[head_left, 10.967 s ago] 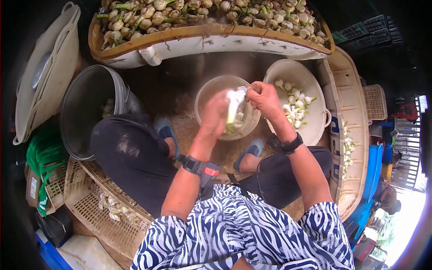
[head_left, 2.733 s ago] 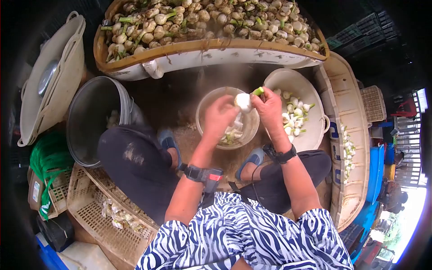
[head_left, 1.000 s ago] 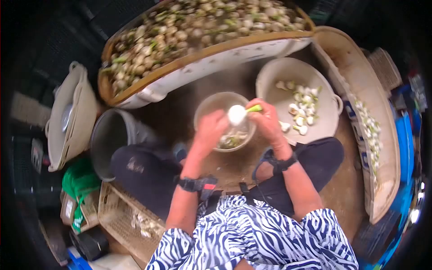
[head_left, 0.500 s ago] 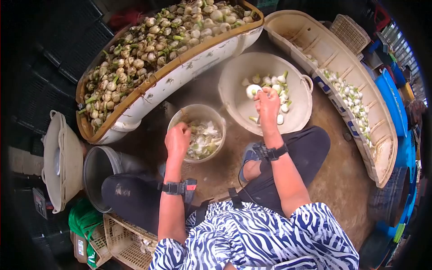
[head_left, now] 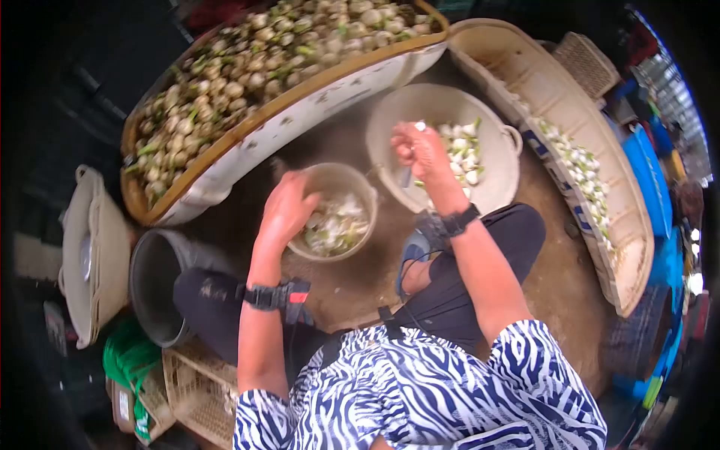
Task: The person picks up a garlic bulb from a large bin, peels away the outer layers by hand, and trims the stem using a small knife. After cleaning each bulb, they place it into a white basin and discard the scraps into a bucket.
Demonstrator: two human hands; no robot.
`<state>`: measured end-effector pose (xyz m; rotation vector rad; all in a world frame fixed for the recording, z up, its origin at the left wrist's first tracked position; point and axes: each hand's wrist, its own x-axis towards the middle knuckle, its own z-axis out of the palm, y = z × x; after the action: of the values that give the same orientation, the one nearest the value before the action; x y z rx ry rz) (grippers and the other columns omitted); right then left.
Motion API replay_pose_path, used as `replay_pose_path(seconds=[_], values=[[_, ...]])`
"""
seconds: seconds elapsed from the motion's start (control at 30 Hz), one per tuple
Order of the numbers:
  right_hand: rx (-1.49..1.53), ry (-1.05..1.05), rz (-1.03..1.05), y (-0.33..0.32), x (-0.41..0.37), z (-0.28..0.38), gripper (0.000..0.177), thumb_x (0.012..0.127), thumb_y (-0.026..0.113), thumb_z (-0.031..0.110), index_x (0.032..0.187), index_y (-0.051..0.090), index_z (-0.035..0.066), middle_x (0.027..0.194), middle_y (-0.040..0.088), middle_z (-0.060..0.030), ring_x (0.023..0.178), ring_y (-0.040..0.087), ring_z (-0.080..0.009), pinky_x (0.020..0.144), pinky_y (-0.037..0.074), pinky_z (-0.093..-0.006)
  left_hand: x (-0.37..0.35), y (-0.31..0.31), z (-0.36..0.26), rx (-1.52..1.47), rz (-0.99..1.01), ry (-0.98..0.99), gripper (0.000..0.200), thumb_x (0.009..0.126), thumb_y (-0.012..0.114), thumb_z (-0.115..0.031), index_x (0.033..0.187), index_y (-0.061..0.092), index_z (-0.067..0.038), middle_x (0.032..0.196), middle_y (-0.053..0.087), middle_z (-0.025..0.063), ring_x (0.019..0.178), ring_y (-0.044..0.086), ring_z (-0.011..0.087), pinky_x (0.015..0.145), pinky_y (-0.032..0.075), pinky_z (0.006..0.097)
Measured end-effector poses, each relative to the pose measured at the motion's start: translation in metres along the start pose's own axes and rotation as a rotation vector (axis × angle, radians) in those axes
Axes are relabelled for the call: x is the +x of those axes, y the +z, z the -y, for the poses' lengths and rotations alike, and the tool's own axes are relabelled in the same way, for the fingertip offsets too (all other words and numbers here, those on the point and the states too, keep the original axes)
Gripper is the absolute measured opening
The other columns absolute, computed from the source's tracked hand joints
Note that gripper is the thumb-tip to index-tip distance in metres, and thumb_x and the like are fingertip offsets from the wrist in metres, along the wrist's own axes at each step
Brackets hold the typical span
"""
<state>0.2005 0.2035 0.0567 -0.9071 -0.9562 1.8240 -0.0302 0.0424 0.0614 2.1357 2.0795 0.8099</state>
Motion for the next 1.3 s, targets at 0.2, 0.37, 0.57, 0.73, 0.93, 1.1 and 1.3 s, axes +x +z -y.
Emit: replay_pose_path(seconds=[0.2,0.37,0.57,0.73,0.93,1.1,1.3], values=[[0.126,0.141,-0.191,-0.088,-0.010,-0.151,0.017,0.086,0.062,0.019,0.096,0.056,0.006,0.075,0.058,-0.0085,0.053,0.052,-0.0153,0.042,0.035,-0.0244,0.004,0.013,-0.016,-0.343,0.214,-0.440,0.052,0.078,0.063,-0.009,0.126,0.049,0.002,0.076,0.064,0.0179,0.072,0.062,0.0320,0.069,0.047,0.0383],[0.351,0.562,-0.753,-0.103,-0.029,-0.179,0.030,0.086,0.063,0.022,0.105,0.049,0.005,0.076,0.055,-0.0115,0.053,0.054,-0.0197,0.040,0.033,-0.0260,0.013,0.029,0.004,-0.453,0.227,-0.519,0.042,0.078,0.062,-0.009,0.118,0.055,0.004,0.075,0.063,0.0159,0.067,0.061,0.0238,0.066,0.048,0.0350],[0.488,0.266,-1.145,-0.133,-0.019,-0.210,0.031,0.085,0.065,0.025,0.103,0.047,0.008,0.072,0.053,-0.0127,0.052,0.046,-0.0191,0.040,0.033,-0.0291,0.025,0.068,0.008,-0.524,0.227,-0.405,0.034,0.078,0.061,-0.011,0.111,0.061,-0.001,0.086,0.066,0.0202,0.077,0.065,0.0307,0.071,0.048,0.0370],[0.260,0.117,-1.052,-0.134,-0.032,-0.199,0.030,0.088,0.059,0.031,0.100,0.054,0.004,0.070,0.054,-0.0098,0.057,0.052,-0.0195,0.049,0.043,-0.0325,0.006,0.092,0.019,-0.223,0.334,-0.380,0.034,0.080,0.057,-0.013,0.114,0.059,-0.004,0.094,0.064,0.0232,0.089,0.062,0.0397,0.079,0.047,0.0465],[0.344,-0.014,-0.932,-0.201,-0.047,-0.154,0.013,0.086,0.057,0.017,0.091,0.053,0.006,0.069,0.052,-0.0052,0.054,0.047,-0.0154,0.043,0.035,-0.0274,0.001,0.080,0.011,-0.214,0.098,-0.239,0.016,0.075,0.053,-0.002,0.088,0.062,-0.001,0.086,0.059,0.0237,0.084,0.059,0.0416,0.076,0.046,0.0489],[0.251,0.068,-0.851,-0.182,-0.058,-0.129,0.015,0.089,0.051,0.020,0.087,0.042,0.009,0.067,0.049,-0.0079,0.052,0.046,-0.0162,0.042,0.036,-0.0271,-0.001,0.087,-0.008,-0.074,0.197,-0.181,0.019,0.075,0.057,-0.010,0.088,0.066,0.001,0.092,0.061,0.0211,0.087,0.059,0.0412,0.080,0.047,0.0452],[-1.489,-0.138,-0.191,-0.142,-0.108,-0.156,0.032,0.090,0.051,0.029,0.087,0.054,-0.003,0.086,0.059,-0.0244,0.073,0.055,-0.0378,0.057,0.045,-0.0396,0.013,0.045,-0.029,-0.043,0.357,-0.161,0.018,0.075,0.056,-0.012,0.083,0.068,-0.002,0.083,0.064,0.0220,0.083,0.062,0.0387,0.076,0.048,0.0474]])
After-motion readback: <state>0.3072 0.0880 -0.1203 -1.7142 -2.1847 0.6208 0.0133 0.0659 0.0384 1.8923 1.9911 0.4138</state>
